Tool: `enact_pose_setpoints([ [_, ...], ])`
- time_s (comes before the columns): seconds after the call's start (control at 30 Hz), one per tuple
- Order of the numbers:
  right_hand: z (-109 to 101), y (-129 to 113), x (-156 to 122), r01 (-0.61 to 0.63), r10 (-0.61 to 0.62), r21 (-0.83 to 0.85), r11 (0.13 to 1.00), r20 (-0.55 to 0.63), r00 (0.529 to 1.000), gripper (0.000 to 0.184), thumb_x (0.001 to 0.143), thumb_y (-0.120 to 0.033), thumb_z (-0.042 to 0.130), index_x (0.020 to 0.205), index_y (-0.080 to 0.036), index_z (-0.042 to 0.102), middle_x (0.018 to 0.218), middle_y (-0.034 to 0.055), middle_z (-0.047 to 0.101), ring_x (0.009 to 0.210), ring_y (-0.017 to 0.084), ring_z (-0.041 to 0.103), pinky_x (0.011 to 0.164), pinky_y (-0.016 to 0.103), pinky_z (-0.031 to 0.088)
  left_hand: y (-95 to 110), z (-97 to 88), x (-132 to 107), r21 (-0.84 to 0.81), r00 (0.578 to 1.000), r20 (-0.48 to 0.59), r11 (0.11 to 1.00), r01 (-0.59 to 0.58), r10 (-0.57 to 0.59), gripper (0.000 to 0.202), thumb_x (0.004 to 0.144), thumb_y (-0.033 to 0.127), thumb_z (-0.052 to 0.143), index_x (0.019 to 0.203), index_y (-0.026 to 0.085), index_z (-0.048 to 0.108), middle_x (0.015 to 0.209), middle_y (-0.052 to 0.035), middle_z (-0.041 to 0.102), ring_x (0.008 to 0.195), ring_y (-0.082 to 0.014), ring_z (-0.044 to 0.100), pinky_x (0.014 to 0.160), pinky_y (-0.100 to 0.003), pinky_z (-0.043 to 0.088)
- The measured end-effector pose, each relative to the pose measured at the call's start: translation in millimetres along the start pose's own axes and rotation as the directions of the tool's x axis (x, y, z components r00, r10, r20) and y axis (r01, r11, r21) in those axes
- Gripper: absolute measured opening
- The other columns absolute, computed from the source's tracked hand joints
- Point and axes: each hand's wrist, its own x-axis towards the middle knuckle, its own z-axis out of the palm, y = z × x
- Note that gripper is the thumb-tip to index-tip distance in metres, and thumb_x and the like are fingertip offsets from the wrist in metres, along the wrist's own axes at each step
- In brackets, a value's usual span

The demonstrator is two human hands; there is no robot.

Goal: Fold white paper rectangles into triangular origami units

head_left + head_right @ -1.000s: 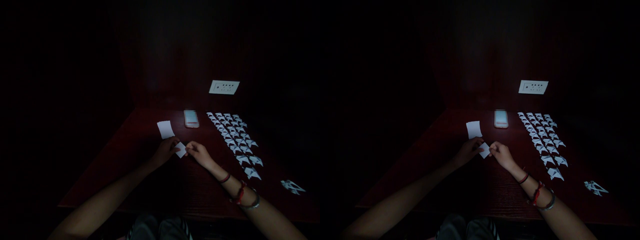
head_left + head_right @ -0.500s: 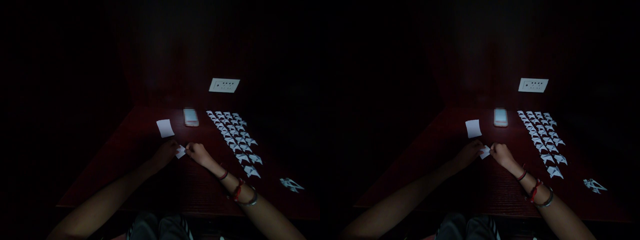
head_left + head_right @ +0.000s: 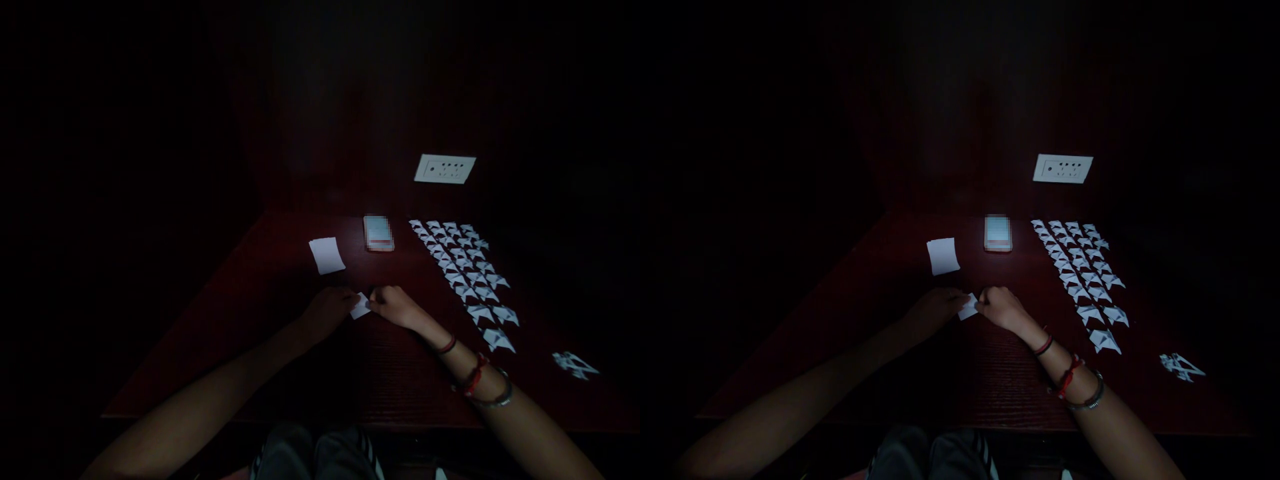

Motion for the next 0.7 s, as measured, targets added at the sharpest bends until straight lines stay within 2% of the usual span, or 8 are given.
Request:
enact_pose_setpoints([
  [0.2,-5.6,1.6,-0.6,0.027,-0.026,-0.007,1.000,0.053,0.998,0.018,0.071,-0.026,0.047,0.074,-0.016,0.062,0.072,0.0040,0.064,0.065,0.013,0.057,0.057,0.019,0.037,7.2,-4.7,-16.6,0.002,0.996,0.092,1.000,0.016,-0.016,0.042,0.082,0.010,0.038,0.122,0.025,0.035,0.128,-0.0037,0.036,0.113,-0.0198,0.037,0.088,-0.036,0.034],
  [0.43,-4.4,3.0,0.4,0.039,-0.037,-0.028,0.999,0.049,0.998,0.019,0.070,-0.028,0.047,0.073,-0.016,0.062,0.073,0.0048,0.064,0.066,0.013,0.058,0.058,0.020,0.037,7.8,-6.3,-17.6,0.018,0.986,0.169,1.000,-0.008,0.004,0.052,0.079,0.008,0.035,0.127,0.027,0.026,0.135,0.0003,0.024,0.124,-0.0224,0.015,0.089,-0.041,0.029],
  [0.57,-4.6,2.6,0.8,0.025,-0.023,-0.039,0.999,0.046,0.999,0.019,0.070,-0.028,0.047,0.074,-0.016,0.062,0.072,0.0052,0.064,0.065,0.013,0.058,0.057,0.020,0.037,6.6,-8.7,-16.5,-0.035,0.974,0.227,0.999,0.003,0.005,0.058,0.076,0.006,0.034,0.128,0.027,0.021,0.134,0.0014,0.025,0.124,-0.0182,0.019,0.092,-0.040,0.025],
  [0.7,-3.5,2.7,0.3,0.009,-0.008,-0.063,0.998,0.024,1.000,0.019,0.070,-0.028,0.047,0.074,-0.016,0.061,0.070,0.0058,0.064,0.064,0.013,0.058,0.055,0.020,0.036,4.7,-11.5,-16.2,-0.096,0.973,0.229,0.995,0.028,-0.005,0.060,0.073,0.006,0.034,0.128,0.027,0.021,0.134,0.0031,0.025,0.123,-0.0168,0.021,0.093,-0.040,0.023],
])
